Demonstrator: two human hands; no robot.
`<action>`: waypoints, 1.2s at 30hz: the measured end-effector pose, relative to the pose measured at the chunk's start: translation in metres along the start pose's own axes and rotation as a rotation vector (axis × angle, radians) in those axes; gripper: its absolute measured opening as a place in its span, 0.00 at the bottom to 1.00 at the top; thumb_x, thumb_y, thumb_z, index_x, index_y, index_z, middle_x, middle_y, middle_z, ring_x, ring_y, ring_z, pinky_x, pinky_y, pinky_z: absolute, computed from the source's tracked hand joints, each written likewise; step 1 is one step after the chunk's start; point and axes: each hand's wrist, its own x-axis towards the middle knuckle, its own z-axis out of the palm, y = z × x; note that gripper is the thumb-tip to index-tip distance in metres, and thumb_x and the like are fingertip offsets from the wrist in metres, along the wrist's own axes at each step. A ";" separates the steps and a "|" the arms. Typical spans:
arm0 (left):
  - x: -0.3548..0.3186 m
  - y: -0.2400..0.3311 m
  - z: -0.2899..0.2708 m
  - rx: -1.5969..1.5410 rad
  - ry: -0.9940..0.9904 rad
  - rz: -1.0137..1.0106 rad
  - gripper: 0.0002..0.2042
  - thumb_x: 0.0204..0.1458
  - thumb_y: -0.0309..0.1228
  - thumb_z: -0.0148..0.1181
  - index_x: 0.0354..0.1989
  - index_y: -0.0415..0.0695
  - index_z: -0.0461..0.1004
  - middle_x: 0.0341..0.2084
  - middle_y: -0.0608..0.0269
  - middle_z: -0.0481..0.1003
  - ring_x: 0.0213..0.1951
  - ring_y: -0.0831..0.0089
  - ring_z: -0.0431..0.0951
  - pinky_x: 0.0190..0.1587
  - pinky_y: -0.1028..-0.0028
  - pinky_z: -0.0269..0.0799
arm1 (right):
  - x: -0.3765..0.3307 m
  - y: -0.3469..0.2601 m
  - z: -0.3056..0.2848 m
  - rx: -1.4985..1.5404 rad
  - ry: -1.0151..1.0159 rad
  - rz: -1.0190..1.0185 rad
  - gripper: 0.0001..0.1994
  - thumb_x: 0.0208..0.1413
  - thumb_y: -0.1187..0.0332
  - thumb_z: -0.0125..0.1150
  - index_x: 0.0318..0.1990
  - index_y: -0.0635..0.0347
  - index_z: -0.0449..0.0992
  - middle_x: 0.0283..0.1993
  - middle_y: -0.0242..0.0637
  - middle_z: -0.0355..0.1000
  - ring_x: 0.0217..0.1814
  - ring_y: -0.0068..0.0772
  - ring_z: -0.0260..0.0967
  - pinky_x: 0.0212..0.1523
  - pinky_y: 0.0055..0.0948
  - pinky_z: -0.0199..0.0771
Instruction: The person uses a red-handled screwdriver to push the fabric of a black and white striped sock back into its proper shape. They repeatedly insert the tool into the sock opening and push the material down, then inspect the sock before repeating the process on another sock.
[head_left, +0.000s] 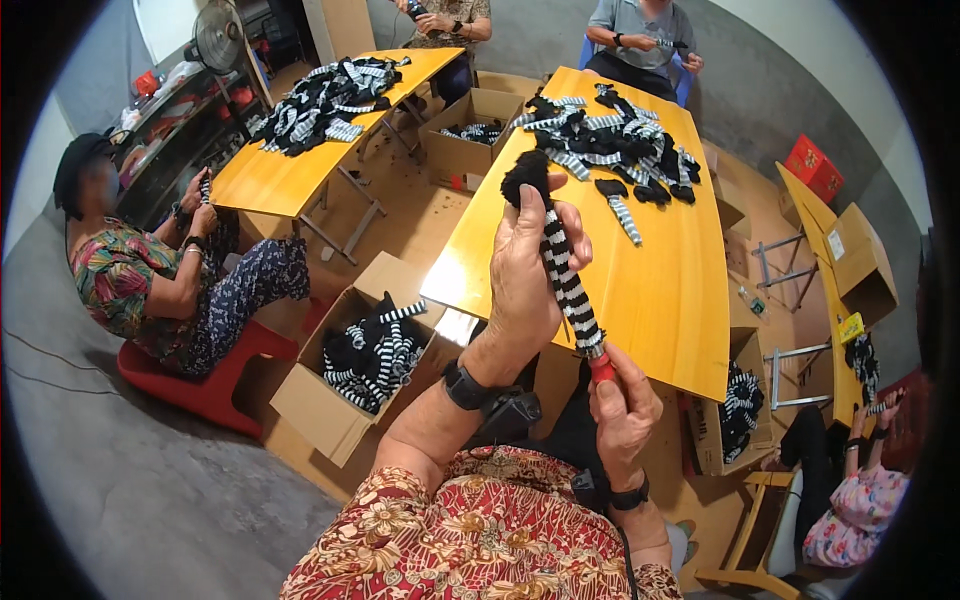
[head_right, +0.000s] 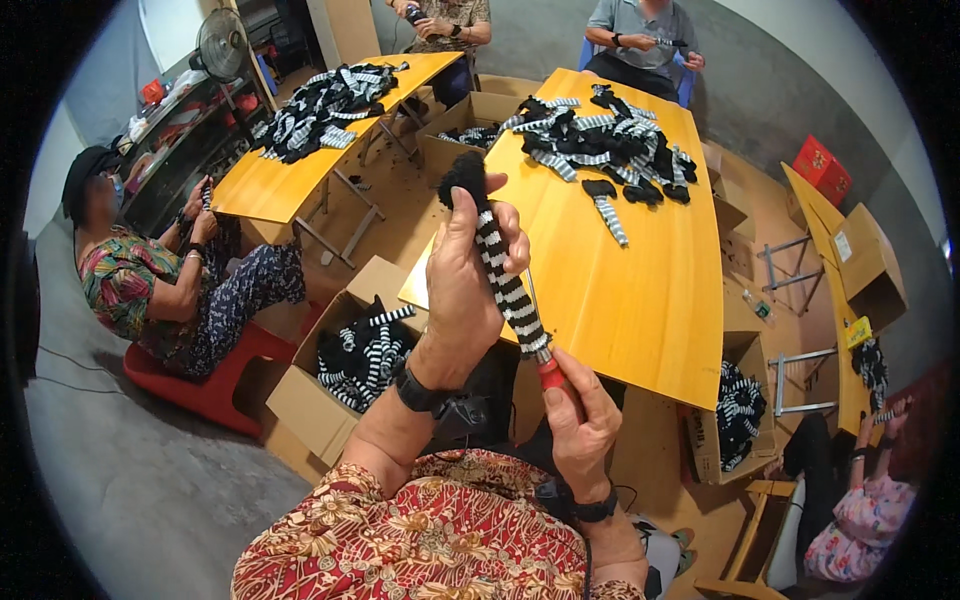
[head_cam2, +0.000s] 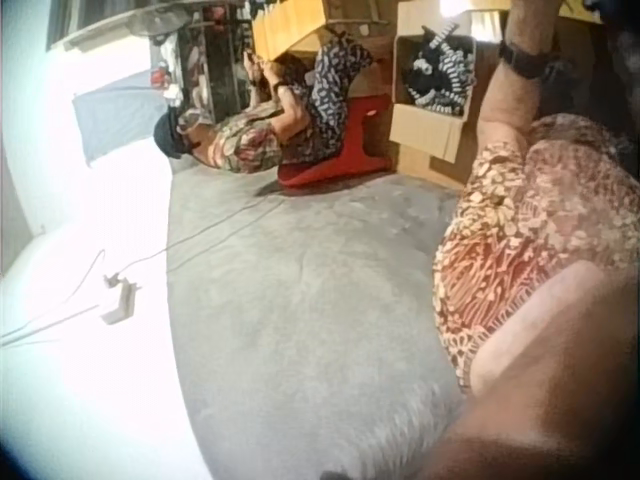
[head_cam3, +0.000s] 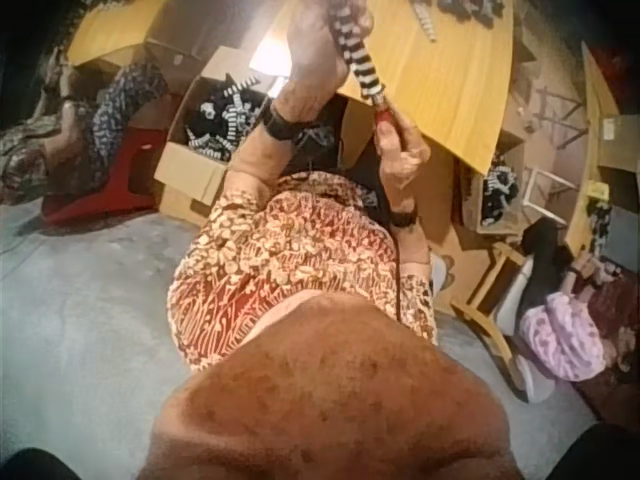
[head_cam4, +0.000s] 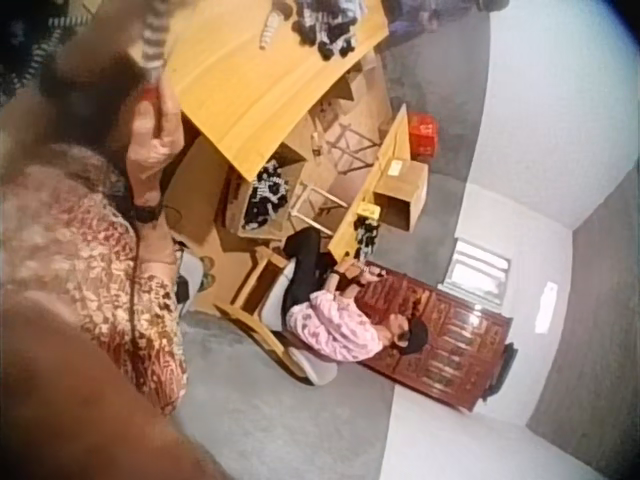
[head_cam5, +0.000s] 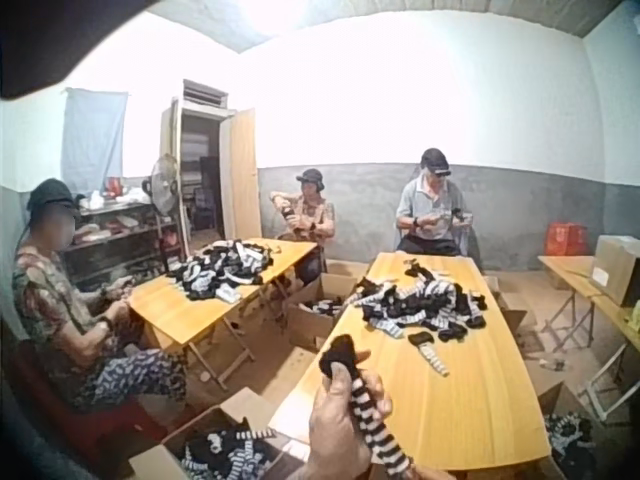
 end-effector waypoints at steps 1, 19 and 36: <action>0.005 0.000 -0.006 0.017 0.012 -0.003 0.20 0.66 0.45 0.40 0.52 0.38 0.62 0.24 0.66 0.69 0.20 0.81 0.65 0.23 0.82 0.61 | -0.005 0.000 -0.003 -0.191 -0.005 -0.069 0.16 0.55 0.76 0.58 0.52 0.67 0.74 0.32 0.35 0.72 0.26 0.19 0.64 0.27 0.18 0.64; 0.003 -0.016 -0.072 0.332 0.017 -0.223 0.10 0.59 0.37 0.57 0.39 0.43 0.75 0.27 0.67 0.77 0.28 0.83 0.75 0.29 0.83 0.66 | 0.034 0.120 -0.052 -1.078 0.008 -0.186 0.13 0.54 0.73 0.57 0.48 0.59 0.75 0.33 0.45 0.68 0.32 0.45 0.67 0.34 0.39 0.69; -0.040 -0.060 -0.078 0.369 -0.157 -0.462 0.07 0.59 0.33 0.57 0.39 0.43 0.72 0.29 0.69 0.74 0.27 0.83 0.73 0.29 0.84 0.66 | 0.068 0.041 -0.018 0.190 -0.034 0.291 0.06 0.52 0.74 0.63 0.36 0.61 0.74 0.29 0.23 0.71 0.30 0.12 0.65 0.31 0.14 0.66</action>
